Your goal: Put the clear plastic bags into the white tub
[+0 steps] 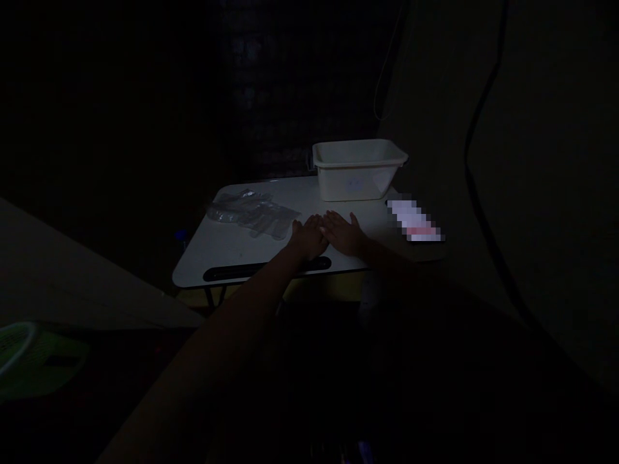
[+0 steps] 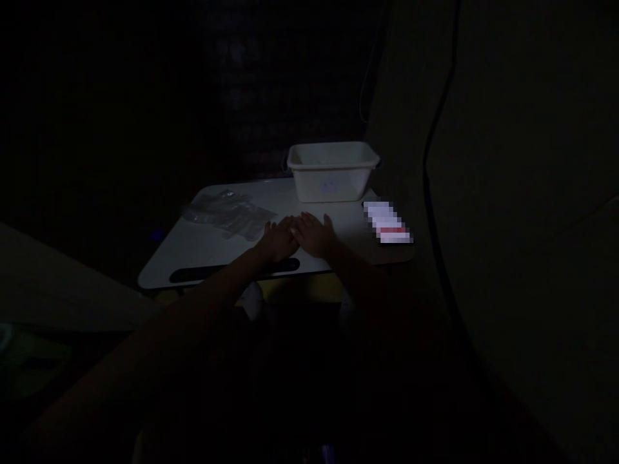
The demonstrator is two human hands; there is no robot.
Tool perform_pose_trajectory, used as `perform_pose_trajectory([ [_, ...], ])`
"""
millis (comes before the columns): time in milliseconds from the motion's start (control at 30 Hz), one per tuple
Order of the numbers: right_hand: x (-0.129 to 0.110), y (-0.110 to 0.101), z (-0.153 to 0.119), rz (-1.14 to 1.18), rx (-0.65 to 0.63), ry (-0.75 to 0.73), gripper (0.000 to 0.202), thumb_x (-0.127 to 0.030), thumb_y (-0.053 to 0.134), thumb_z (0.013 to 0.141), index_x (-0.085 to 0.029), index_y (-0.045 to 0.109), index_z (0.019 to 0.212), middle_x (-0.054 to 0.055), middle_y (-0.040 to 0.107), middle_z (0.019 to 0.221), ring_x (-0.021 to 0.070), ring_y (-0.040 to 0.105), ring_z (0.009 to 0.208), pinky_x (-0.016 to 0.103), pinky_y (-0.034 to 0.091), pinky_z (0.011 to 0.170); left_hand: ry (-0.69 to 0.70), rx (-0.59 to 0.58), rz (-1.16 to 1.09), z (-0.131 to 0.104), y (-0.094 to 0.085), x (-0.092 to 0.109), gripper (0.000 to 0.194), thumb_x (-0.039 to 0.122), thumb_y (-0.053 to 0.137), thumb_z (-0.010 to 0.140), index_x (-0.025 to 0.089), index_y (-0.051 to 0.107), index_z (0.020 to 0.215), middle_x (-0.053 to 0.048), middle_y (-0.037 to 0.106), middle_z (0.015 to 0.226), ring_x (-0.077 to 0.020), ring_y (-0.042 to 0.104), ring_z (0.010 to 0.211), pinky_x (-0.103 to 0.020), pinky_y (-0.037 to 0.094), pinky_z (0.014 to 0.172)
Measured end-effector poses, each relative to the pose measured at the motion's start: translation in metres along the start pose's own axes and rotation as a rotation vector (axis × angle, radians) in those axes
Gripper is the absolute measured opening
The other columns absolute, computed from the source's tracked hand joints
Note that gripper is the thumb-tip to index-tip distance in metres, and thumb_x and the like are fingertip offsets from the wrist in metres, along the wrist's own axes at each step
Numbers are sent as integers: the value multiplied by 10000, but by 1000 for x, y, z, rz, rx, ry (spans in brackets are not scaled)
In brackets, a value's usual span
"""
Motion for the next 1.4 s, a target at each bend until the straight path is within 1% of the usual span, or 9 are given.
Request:
perform_pose_trajectory([
  [200,-4,10,1,9,-101,1,523,-368,112,858,-93,312,1255,129,278,1342,207,217,1238,551,175,945,22,-51,25,1,8,0,537,326,141,829,73,152,1303,-137,189,1367,-219,152,1252,-532,190,925],
  [333,-1,13,-1,24,-149,22,545,-396,96,854,-98,296,1264,122,252,1355,195,197,1245,520,185,957,23,-79,44,1,12,1,538,325,139,830,83,127,1310,-142,177,1370,-218,135,1257,-526,192,923],
  [567,1,15,1,22,-130,22,533,-393,112,853,-113,301,1265,114,265,1352,218,212,1238,517,204,951,18,-92,44,2,10,3,526,310,130,833,75,149,1304,-146,172,1370,-216,127,1258,-522,173,930],
  [700,-1,11,-1,47,-113,21,515,-378,131,858,-106,321,1252,122,280,1344,205,224,1234,525,180,952,12,-96,37,2,10,3,528,315,137,832,82,146,1306,-140,167,1372,-222,132,1257,-538,169,926],
  [833,-5,3,-1,34,-70,14,511,-376,113,862,-118,337,1241,123,296,1337,196,231,1232,531,165,952,-7,-63,25,0,5,0,534,324,144,830,88,134,1309,-132,165,1375,-221,136,1256,-528,174,934],
  [933,-5,2,0,20,-65,18,520,-384,102,860,-120,332,1245,122,304,1333,199,237,1230,528,178,950,-5,-48,9,-1,3,-1,538,334,138,830,92,127,1311,-126,162,1377,-215,133,1257,-522,175,939],
  [1133,-4,12,3,-9,-94,4,528,-386,91,855,-132,311,1261,114,289,1342,217,221,1235,533,189,945,-11,-112,15,2,12,-2,529,315,129,832,113,100,1319,-124,148,1381,-212,99,1264,-515,180,936],
  [1267,-3,13,2,7,-103,12,532,-392,90,852,-137,306,1266,106,285,1345,221,225,1233,531,195,944,-16,-117,29,2,14,-2,531,312,142,830,118,101,1322,-116,146,1383,-225,88,1264,-513,184,935],
  [1400,-5,11,1,17,-96,-11,519,-378,102,856,-129,320,1255,113,296,1339,209,232,1231,536,186,942,2,-119,39,2,15,-1,537,318,139,826,118,96,1323,-110,133,1386,-230,78,1265,-538,180,924],
])
Point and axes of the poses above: each hand's wrist, its own z-axis towards the middle knuckle, its own y-axis out of the palm, x = y × z, the point moved 9 cm from there along z, towards the middle knuckle
